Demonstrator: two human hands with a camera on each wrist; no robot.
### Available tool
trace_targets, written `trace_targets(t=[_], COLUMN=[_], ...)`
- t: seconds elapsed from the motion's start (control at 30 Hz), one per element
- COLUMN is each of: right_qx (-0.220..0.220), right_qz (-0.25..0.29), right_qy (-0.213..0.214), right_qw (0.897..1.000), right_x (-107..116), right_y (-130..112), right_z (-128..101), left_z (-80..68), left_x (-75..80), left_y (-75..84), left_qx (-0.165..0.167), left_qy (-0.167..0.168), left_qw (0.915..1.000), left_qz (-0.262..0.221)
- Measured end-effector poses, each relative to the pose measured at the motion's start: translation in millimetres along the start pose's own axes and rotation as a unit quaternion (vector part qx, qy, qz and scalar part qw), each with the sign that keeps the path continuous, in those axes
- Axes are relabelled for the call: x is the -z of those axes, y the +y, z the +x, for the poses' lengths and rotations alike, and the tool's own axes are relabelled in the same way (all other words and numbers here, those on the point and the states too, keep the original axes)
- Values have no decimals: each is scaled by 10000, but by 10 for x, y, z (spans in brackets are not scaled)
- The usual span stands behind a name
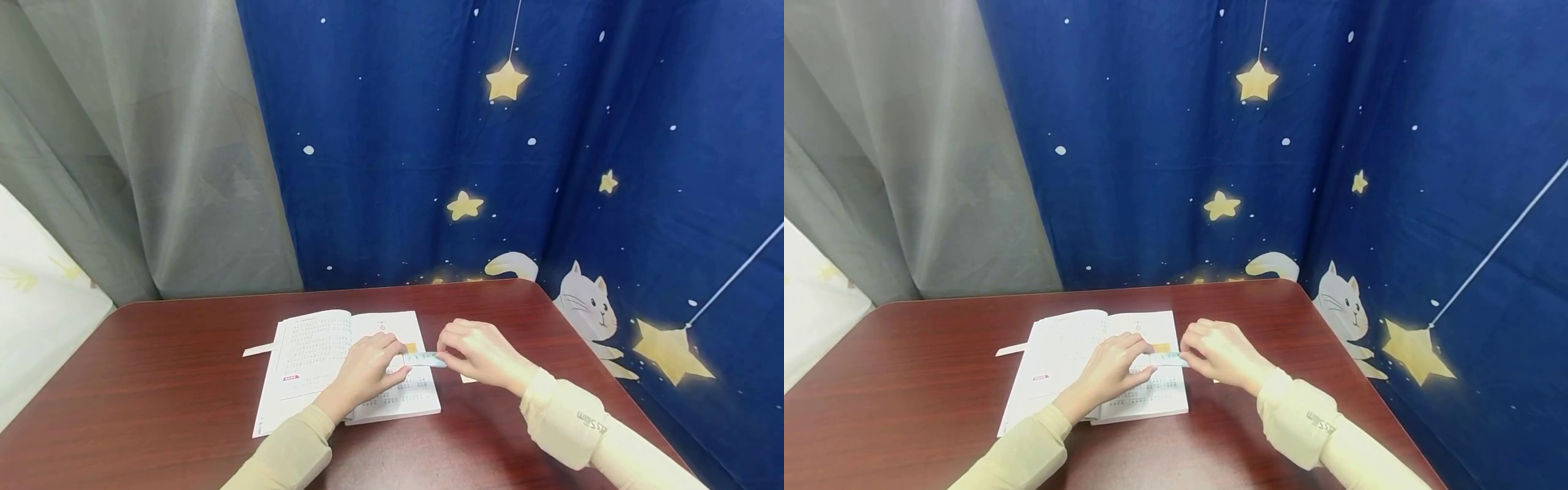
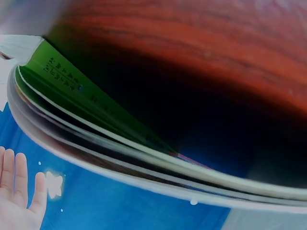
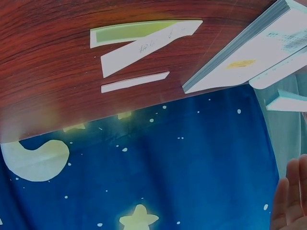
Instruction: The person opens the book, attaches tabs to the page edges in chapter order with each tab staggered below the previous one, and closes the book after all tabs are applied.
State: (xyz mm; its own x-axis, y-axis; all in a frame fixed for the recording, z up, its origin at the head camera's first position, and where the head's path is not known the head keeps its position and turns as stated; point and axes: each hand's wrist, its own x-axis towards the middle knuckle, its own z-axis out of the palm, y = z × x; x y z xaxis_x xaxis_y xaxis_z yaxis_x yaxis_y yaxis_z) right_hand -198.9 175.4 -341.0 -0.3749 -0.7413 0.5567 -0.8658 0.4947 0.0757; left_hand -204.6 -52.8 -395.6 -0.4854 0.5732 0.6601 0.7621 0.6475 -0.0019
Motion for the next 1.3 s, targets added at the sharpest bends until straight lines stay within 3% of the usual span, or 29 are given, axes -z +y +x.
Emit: trace_targets(t=[0.47, 0.9, 1.3], right_qx=[66, -244, -540], right_qz=[-63, -12, -205], right_qy=[253, 232, 497], right_qw=[9996, 9994, 9971], right_x=[53, 92, 285], right_y=[12, 58, 182], right_z=[12, -34, -138], left_z=[17, 39, 301], left_x=[13, 0, -149], left_y=[-5, 10, 113], left_qx=[7, 23, 131], left_qy=[21, 20, 150], left_qw=[10000, 10000, 9998], left_qz=[20, -13, 64])
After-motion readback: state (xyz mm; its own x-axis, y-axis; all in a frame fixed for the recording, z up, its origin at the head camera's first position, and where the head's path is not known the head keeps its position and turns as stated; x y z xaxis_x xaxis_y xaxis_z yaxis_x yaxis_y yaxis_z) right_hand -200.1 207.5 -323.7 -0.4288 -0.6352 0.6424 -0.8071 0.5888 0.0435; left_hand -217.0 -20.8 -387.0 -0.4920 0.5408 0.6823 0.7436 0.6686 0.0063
